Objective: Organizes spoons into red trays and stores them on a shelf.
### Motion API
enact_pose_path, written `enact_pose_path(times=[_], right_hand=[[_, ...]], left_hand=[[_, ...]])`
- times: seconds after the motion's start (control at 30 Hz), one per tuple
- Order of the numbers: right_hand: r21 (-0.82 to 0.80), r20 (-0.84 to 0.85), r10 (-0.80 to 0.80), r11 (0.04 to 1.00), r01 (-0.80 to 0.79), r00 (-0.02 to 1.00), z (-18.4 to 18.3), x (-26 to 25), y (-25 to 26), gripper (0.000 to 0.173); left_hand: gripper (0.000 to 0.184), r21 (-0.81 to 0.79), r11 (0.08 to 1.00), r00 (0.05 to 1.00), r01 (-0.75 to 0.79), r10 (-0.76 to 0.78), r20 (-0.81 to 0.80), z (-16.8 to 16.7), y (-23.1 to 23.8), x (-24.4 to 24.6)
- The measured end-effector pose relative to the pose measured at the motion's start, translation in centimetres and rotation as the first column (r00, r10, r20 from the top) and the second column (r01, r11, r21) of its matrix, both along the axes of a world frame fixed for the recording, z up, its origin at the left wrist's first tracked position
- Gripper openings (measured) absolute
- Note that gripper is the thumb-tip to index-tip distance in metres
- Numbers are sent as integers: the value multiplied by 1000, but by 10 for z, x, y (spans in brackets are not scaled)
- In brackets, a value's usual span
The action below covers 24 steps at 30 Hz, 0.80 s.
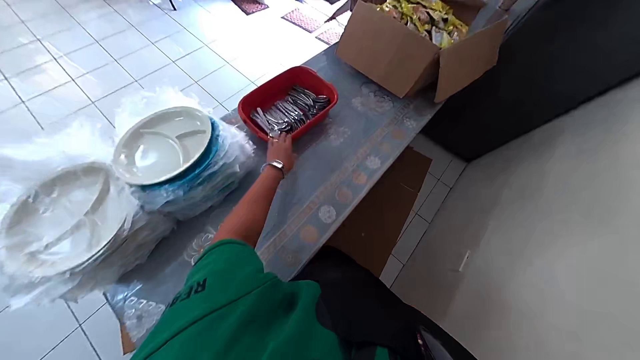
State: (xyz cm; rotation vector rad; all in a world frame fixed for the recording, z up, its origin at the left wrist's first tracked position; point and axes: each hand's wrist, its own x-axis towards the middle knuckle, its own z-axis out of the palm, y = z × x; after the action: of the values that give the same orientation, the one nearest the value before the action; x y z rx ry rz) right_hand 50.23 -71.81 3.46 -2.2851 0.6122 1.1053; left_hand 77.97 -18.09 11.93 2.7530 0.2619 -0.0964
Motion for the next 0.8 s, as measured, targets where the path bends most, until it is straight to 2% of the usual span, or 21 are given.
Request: enact_pose_path(times=[0.07,0.13,0.2,0.33,0.4,0.5,0.6,0.67,0.73,0.8], right_hand=[[-66,42,-72,995,75,997,-29,32,-25,36],[-126,40,-30,991,35,999,-55,64,-40,35],[-97,17,49,994,-47,999,-53,101,-36,35],[-32,-41,329,943,-330,943,-40,185,-17,37],[-14,-35,468,883,-469,883,-32,236,1,38],[-2,60,648,761,-649,759,-16,311,36,41],[36,245,747,630,-775,618,14,369,75,40],[104,335,763,553,-826,553,35,398,93,39],[262,373,721,522,-811,584,45,417,106,37],[453,296,673,526,-720,678,49,428,116,38]], left_hand=[[57,120,991,987,-66,83,-139,-6,23,34],[39,224,973,941,-59,129,-312,-8,34,48],[30,238,970,934,-50,129,-332,-13,35,49],[27,183,980,940,-75,131,-315,-14,12,42],[27,135,987,936,-85,126,-329,-11,-14,36],[34,56,991,920,-118,130,-371,-5,-74,33],[39,-39,987,892,-155,122,-436,7,-153,40],[32,-120,974,879,-193,117,-463,11,-209,49],[33,-215,951,869,-221,92,-485,9,-244,65],[41,-325,920,892,-219,53,-449,5,-255,80]])
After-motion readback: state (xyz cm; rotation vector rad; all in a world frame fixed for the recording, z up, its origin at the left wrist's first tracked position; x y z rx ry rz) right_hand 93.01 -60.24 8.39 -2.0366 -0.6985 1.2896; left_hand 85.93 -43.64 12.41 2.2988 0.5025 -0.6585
